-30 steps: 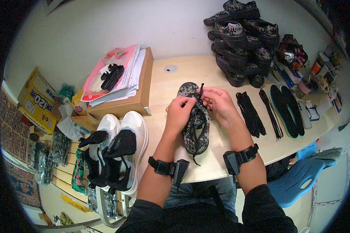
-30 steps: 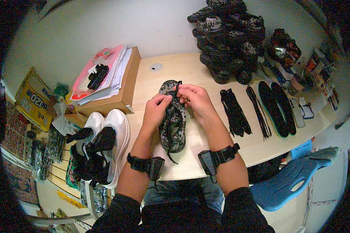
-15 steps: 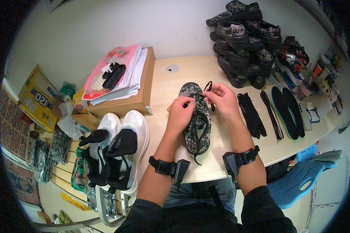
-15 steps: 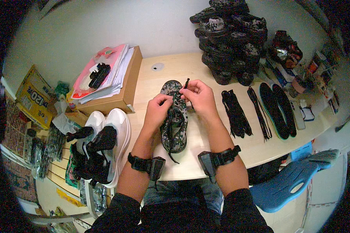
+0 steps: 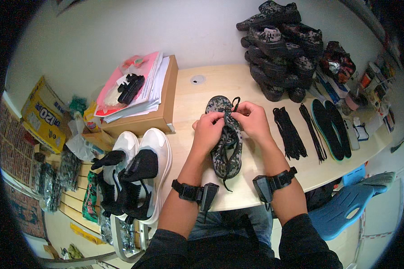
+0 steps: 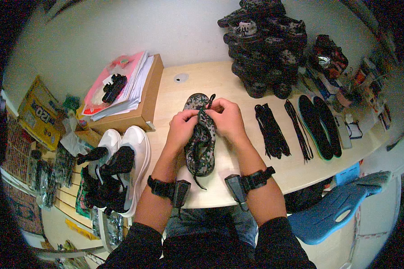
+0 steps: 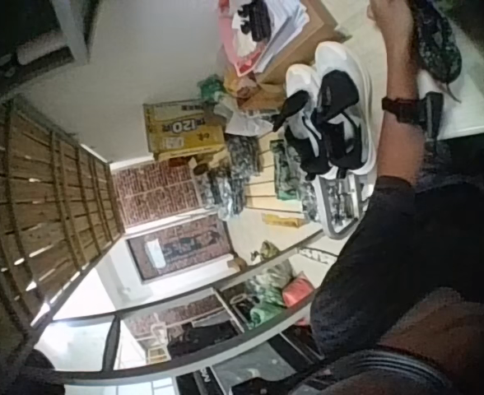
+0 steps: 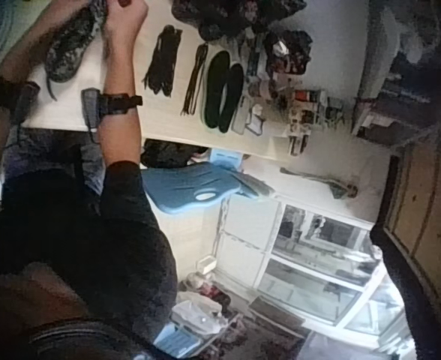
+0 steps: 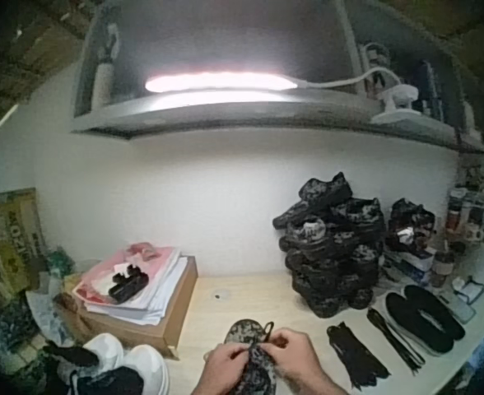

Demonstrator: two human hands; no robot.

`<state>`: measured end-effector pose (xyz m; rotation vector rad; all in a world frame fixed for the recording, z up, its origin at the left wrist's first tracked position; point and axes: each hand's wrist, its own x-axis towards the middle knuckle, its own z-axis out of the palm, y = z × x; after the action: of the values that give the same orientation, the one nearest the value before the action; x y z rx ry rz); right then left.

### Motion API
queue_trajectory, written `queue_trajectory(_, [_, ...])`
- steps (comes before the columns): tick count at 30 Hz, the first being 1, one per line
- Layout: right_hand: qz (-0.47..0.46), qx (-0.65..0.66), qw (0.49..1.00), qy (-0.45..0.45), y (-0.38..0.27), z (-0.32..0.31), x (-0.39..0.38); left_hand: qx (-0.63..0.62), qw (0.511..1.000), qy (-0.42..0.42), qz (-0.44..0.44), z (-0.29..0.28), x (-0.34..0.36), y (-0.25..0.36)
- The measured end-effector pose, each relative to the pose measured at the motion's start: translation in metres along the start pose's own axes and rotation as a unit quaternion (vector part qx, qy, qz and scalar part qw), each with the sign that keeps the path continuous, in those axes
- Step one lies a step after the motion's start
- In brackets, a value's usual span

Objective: Repairing a camouflaged pattern shoe by inserting a lacing system or structural reinforcement.

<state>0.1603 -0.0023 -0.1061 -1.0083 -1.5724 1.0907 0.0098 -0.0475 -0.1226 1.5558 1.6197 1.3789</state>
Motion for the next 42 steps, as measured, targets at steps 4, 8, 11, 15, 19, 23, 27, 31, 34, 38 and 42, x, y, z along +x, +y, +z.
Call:
queue_trajectory(4, [0.021, -0.012, 1.0, 0.008, -0.004, 0.001, -0.003, 0.128, 0.991, -0.031, 0.031, 0.002, -0.002, 0.01])
queue_trajectory(8, [-0.031, -0.067, 0.997, 0.009, 0.003, 0.002, 0.0, 0.126, 0.991, 0.009, 0.043, 0.006, -0.002, 0.006])
queue_trajectory(11, [-0.028, -0.051, 0.998, 0.022, -0.005, -0.001, -0.003, 0.095, 0.994, 0.044, 0.03, 0.008, -0.004, 0.012])
queue_trajectory(15, [-0.097, -0.035, 0.993, -0.051, -0.032, -0.005, -0.015, -0.216, 0.973, -0.021, -0.082, -0.008, 0.002, 0.007])
queue_trajectory(19, [-0.196, -0.167, 0.962, -0.087, -0.031, 0.0, -0.021, -0.309, 0.948, -0.062, -0.042, -0.022, 0.005, 0.007])
queue_trajectory(23, [-0.256, -0.265, 0.929, -0.027, -0.034, 0.01, -0.024, -0.274, 0.957, -0.088, -0.016, -0.024, 0.005, 0.009])
queue_trajectory(27, [-0.29, -0.094, 0.952, -0.03, -0.041, 0.007, -0.022, -0.328, 0.943, -0.033, -0.05, -0.025, 0.005, 0.009])
queue_trajectory(31, [-0.104, 0.196, 0.962, -0.158, -0.077, -0.015, -0.047, -0.427, 0.897, 0.014, -0.11, -0.026, 0.009, 0.001])
queue_trajectory(34, [-0.269, -0.064, 0.921, -0.275, -0.094, -0.025, -0.048, -0.458, 0.881, 0.032, -0.113, -0.024, 0.009, -0.002])
queue_trajectory(38, [-0.172, -0.149, 0.883, -0.41, -0.078, -0.023, -0.045, -0.44, 0.89, 0.035, -0.115, -0.021, 0.009, 0.001])
queue_trajectory(42, [-0.151, -0.196, 0.862, -0.442, -0.083, -0.022, -0.048, -0.446, 0.887, 0.037, -0.115, -0.023, 0.01, 0.001])
